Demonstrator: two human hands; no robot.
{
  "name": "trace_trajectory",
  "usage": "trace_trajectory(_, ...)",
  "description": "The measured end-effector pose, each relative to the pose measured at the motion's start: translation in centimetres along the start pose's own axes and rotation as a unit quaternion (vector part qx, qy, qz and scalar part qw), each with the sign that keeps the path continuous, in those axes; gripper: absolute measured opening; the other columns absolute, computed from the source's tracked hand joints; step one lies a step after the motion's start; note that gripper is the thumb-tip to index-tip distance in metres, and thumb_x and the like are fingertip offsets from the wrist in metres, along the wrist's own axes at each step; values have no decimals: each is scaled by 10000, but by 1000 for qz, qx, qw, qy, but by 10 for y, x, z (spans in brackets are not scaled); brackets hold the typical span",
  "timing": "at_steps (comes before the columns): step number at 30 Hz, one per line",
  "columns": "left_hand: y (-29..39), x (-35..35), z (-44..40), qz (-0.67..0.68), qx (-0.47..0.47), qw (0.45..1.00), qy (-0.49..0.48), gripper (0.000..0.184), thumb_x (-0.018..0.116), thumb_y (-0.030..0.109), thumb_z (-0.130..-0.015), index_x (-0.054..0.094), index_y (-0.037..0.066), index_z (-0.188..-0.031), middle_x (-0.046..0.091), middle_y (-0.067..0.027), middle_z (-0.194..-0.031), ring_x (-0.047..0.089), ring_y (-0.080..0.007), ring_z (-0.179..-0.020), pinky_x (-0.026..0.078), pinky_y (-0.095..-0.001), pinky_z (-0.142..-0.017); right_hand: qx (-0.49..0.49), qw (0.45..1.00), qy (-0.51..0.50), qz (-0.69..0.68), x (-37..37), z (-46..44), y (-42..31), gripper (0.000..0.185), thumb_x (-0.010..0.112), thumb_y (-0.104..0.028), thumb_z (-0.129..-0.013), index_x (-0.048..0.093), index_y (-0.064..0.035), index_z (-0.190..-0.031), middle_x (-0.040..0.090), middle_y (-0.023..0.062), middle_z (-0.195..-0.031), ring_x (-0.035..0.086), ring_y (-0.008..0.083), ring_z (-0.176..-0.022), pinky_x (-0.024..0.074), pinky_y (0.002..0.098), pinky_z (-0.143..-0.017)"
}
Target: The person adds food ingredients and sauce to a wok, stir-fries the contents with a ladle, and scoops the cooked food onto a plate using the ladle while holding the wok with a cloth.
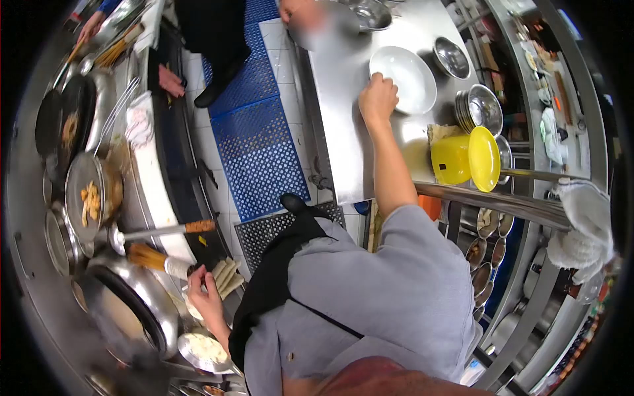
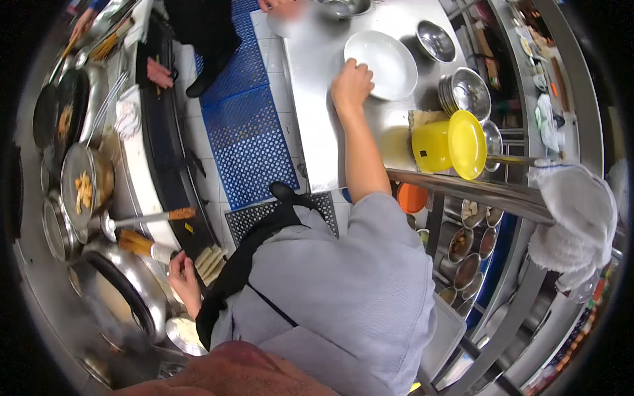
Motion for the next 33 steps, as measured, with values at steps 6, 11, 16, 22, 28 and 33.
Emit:
trace_trajectory(6,-27,-22,27,35,1,999,40,214,600,40,-850,664,32,-1053,678,-168,-907,669,-265,-762,513,-333,-695,-198,972,-31,-123,-29,128,-33,155,487,-12,-759,592,15,-870,600,234,-862,538,422,-860,421,513,-781)
trace_trajectory(11,-68,-82,100,23,-152,979,134,178,609,107,-859,684,57,-1013,679,-173,-813,672,-307,-696,517,-359,-631,-239,969,-62,-14,-45,148,-22,224,559,-40,-754,603,1,-969,608,225,-880,560,388,-891,435,496,-734)
trace_trajectory(16,-146,-140,241,-110,-249,891,363,167,625,60,-815,670,33,-974,657,-207,-867,639,-344,-753,509,-416,-675,-329,943,-10,-49,-70,178,-113,345,639,-219,-848,635,-21,-1131,630,211,-937,601,376,-892,467,473,-829)
trace_trajectory(22,-208,-135,406,-315,-493,773,246,394,633,154,-760,552,42,-1129,611,-198,-946,600,-367,-914,495,-463,-777,-477,784,-348,-192,-27,308,-269,382,637,-295,-881,644,17,-1102,657,225,-1024,653,312,-901,502,383,-807)
trace_trajectory(28,-228,-100,465,-62,-564,807,164,749,671,152,-741,331,88,-1406,637,-266,-890,637,-436,-799,483,-558,-753,-625,682,-366,-102,3,403,-362,500,672,-350,-837,555,-46,-1216,653,221,-992,614,371,-982,473,443,-844)
trace_trajectory(33,-200,-48,454,491,-465,706,208,795,673,56,-763,285,84,-1457,602,-137,-863,617,-220,-579,520,-370,-508,-661,677,-317,-70,15,411,-394,549,699,-332,-805,489,-69,-1239,653,220,-932,634,386,-906,484,451,-796)
Point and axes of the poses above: each hand's wrist, its own z-axis away from the middle knuckle, its own x-axis out of the palm, y = z × x, the point moved 5 cm from there along -z, towards the middle knuckle
